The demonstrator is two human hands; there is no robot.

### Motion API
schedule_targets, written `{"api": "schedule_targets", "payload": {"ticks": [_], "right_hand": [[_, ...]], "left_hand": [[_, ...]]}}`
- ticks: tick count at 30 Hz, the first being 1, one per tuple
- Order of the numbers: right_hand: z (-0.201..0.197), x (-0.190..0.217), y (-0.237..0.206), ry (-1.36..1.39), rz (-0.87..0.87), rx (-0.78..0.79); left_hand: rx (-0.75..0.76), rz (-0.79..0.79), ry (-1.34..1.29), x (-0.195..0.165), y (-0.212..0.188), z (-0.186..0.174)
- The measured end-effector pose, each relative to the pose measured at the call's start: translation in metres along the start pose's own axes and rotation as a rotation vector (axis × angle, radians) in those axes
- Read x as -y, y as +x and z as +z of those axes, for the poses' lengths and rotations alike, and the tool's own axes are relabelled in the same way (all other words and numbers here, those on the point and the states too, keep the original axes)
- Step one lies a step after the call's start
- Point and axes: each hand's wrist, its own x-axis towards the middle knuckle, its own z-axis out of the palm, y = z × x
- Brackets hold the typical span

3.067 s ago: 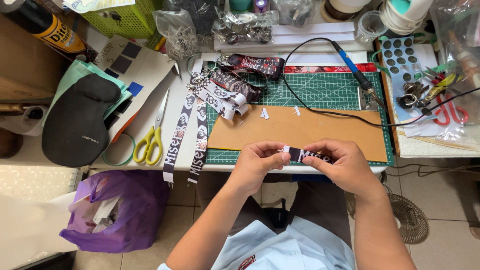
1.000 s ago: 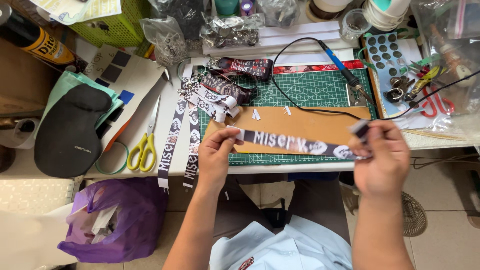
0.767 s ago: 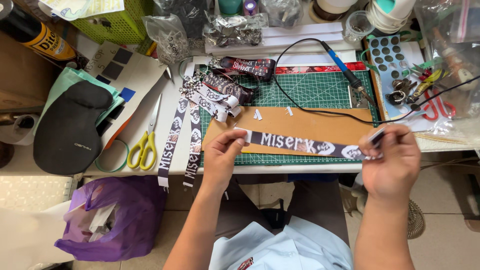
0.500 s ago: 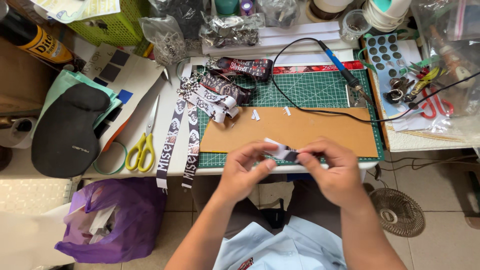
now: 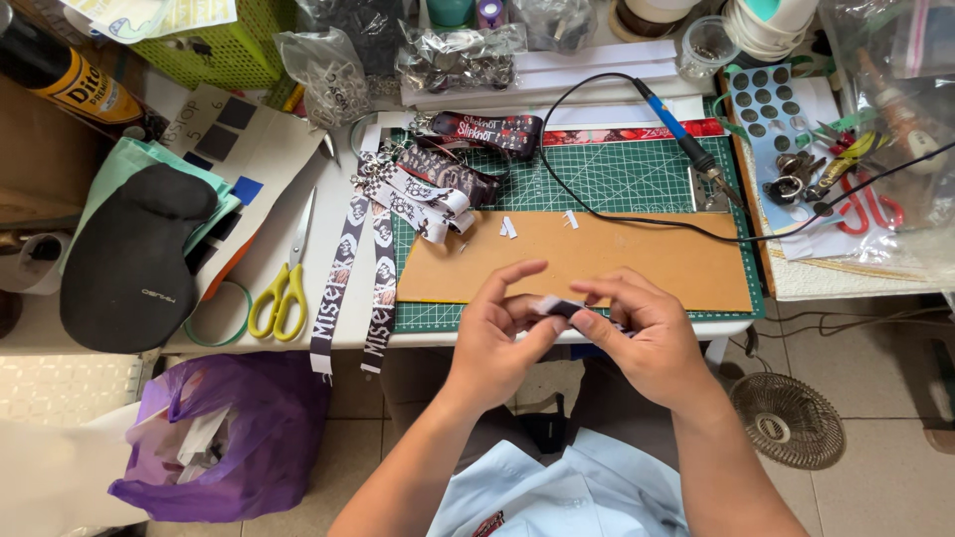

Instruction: The person cuts patterned ribbon, folds the ends, and uses a soldering iron to seal the edges. They attach a metal clasp to the ribbon and repeat the process to produce multiple keychains, placing finished units on the work surface.

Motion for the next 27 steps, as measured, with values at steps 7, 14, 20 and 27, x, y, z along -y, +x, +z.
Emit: {"api": "schedule_targets", "payload": {"ticks": [7,14,20,27], "right_hand": [[0.002,0.017,0.001,-0.171,-0.2,-0.099],[0.001,0.025,0.002,-0.227,-0.33,-0.048],[-0.002,0.024,0.0,-0.264,-0.389,-0.039],[-0.001,0.004,0.01,0.188,-0.025,0.101]], "left_hand": [[0.069,0.117,0.17,0.001,-0.003,-0.004],[-0.071,-0.041,-0.019,0.006,0.005,-0.007],[-0.102,-0.114,-0.099,0.003,0.005,-0.002],[-0.094,-0.08,-0.086,0.004,0.008,-0.004]]}}
